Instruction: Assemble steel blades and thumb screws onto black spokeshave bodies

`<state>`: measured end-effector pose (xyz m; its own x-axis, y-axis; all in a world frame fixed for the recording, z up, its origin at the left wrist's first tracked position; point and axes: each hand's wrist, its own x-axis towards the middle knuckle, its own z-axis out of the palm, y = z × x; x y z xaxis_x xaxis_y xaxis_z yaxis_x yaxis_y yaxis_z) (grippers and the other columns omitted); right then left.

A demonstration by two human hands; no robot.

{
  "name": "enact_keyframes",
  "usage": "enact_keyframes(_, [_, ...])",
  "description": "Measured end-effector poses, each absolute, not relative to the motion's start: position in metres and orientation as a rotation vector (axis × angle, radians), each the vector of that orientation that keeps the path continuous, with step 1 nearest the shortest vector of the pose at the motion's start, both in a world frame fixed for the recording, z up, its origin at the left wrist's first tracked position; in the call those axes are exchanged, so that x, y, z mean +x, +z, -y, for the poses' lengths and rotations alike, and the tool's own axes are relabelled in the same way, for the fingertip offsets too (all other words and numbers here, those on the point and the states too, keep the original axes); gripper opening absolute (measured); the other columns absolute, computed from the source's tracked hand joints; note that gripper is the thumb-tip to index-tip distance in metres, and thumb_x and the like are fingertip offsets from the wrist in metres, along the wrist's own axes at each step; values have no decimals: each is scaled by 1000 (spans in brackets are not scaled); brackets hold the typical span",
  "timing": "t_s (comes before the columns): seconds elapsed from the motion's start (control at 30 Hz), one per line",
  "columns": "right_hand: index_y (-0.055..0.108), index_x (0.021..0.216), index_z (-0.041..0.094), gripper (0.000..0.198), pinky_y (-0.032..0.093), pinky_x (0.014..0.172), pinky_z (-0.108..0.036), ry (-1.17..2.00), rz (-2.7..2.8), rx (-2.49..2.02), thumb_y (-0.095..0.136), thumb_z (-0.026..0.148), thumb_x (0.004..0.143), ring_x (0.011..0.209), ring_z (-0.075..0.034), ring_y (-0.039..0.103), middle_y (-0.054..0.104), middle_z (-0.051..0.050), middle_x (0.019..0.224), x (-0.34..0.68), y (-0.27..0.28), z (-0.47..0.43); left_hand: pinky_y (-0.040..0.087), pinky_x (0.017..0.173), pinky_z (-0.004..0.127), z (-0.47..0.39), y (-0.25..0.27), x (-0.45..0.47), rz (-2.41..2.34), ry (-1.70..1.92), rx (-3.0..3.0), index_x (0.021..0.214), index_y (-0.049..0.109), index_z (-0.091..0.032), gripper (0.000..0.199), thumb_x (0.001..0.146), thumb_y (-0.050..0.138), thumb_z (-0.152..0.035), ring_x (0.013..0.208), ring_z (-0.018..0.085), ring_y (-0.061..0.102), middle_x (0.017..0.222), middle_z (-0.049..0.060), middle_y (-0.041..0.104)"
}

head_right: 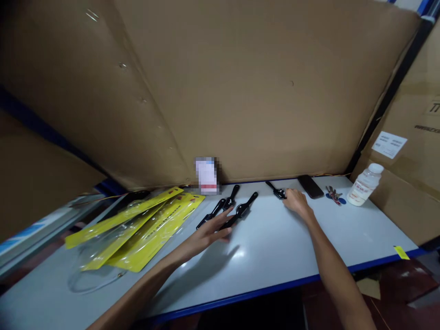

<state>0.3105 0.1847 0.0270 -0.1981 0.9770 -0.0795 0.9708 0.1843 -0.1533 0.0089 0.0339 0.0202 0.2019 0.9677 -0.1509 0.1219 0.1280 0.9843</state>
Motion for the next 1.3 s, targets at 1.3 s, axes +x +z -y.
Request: enact_keyframes(1.3, [46,62,22,14,32,57,-25,671,1721,-1466,44,36,59,63,-15,43,42,3,60,290,-8,-193,32,122,55,-151,-35,34,-1293,750,2447,146,49,-21,58,92,66,-35,149,36,35,159,17,41])
